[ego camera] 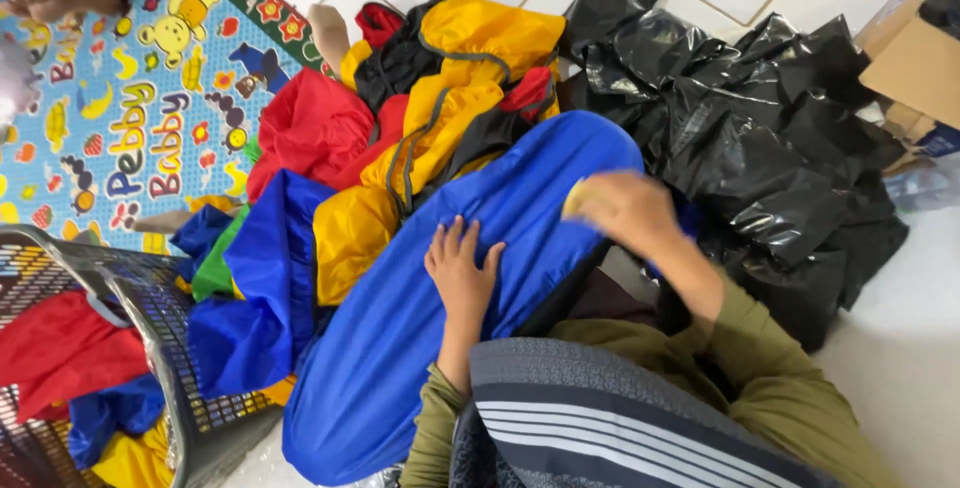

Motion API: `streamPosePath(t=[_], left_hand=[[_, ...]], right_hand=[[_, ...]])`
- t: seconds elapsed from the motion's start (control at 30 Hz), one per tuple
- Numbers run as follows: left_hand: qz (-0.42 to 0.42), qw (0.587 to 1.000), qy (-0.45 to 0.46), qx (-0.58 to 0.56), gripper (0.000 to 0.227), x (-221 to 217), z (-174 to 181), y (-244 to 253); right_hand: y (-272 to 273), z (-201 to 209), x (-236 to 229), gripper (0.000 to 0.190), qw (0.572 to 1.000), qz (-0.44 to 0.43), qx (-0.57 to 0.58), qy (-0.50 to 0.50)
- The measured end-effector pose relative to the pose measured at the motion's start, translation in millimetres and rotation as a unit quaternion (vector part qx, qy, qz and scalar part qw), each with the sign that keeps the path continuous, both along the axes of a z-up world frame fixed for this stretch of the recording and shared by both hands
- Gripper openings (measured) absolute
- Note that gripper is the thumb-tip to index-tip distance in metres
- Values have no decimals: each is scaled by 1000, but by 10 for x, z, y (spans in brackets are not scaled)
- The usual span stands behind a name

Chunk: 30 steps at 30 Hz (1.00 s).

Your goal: Trimming excess material from a motorcycle seat cover with scissors and fitting it onto a seat base.

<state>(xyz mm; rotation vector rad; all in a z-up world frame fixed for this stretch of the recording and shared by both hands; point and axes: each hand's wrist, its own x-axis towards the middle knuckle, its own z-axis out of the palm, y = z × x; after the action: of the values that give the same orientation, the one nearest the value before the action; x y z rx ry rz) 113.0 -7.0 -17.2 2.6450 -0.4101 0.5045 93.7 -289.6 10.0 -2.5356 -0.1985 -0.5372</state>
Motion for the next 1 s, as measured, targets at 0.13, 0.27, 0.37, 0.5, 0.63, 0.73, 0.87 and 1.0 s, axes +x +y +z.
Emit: streamPosePath(t=[0.13,0.27,0.37,0.5,0.63,0.73,0.87,1.0], left_hand=[[-43,992,-116,-3,19,-60,-327,4],[-92,975,-196,50,12,-313,-608,-22],[-66,980,-187,15,17,-479,-452,-164],[-73,976,-203,-12,16,-431,-464,-165],[-70,973,-217,-25,13,-442,-456,-169],[-65,972,-224,-28,12,-398,-433,-176],[-67,977,-200,-30,14,-441,-385,-175],[-81,977,-189,-50,15,-452,-375,-97]], right_hand=[[-635,-597,453,35,979,-177,-74,-74],[227,118,575,33,983,-79,94,-137],[813,-253,508,27,991,105,15,-86],[571,-279,883,9,994,60,-46,-79],[-230,-860,1426,29,974,-135,-154,-100],[433,-186,1272,32,992,-84,-61,-76],[969,-725,917,33,988,140,-69,0],[710,-504,1379,25,996,46,-70,0]])
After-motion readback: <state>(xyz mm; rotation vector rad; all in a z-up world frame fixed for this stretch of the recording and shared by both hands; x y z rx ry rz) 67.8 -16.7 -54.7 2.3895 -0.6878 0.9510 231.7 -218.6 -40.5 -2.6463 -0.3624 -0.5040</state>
